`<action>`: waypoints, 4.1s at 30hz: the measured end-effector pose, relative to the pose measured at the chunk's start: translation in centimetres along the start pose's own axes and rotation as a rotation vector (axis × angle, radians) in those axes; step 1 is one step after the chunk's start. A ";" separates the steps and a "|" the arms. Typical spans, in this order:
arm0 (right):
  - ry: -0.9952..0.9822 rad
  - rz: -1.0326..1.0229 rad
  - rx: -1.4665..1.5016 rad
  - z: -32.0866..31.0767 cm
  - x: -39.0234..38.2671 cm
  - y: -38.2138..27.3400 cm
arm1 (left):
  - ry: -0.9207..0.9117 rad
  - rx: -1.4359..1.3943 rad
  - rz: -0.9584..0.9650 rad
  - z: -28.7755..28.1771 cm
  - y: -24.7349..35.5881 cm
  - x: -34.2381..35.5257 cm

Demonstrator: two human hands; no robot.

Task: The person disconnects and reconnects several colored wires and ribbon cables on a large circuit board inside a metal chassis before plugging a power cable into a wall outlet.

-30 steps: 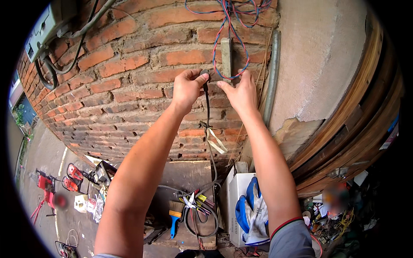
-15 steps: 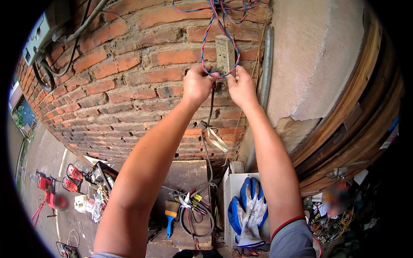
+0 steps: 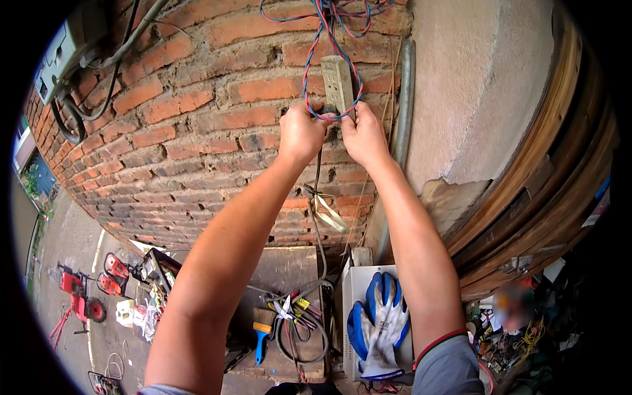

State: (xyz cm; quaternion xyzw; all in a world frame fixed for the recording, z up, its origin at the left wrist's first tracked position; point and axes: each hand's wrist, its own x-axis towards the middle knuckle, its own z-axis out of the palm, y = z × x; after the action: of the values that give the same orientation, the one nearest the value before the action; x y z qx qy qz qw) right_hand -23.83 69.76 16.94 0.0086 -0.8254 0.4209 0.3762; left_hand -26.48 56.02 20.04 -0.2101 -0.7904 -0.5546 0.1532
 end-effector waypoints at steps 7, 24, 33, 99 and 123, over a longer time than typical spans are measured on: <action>0.020 -0.071 -0.021 -0.3 -0.1 -0.1 | 0.052 0.096 0.052 0.4 0.6 -0.4; 0.040 -0.014 0.020 0.6 -0.8 -1.4 | -0.043 -0.493 0.039 0.8 -3.3 1.4; 0.202 0.001 0.024 2.4 0.1 1.0 | -0.151 0.348 0.142 -1.1 0.3 1.1; 1.384 0.990 0.149 9.2 -95.2 -54.4 | -0.609 -0.122 -0.515 -51.6 -39.9 -18.3; 1.423 1.012 0.119 9.9 -97.3 -54.9 | -0.644 -0.082 -0.531 -51.1 -40.4 -17.7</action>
State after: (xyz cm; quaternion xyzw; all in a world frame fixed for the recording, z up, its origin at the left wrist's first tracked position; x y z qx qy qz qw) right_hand 58.01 -2.11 -10.00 -0.6037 -0.2759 0.4852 0.5692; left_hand -30.96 -6.90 -3.96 -0.1676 -0.8021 -0.5118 -0.2582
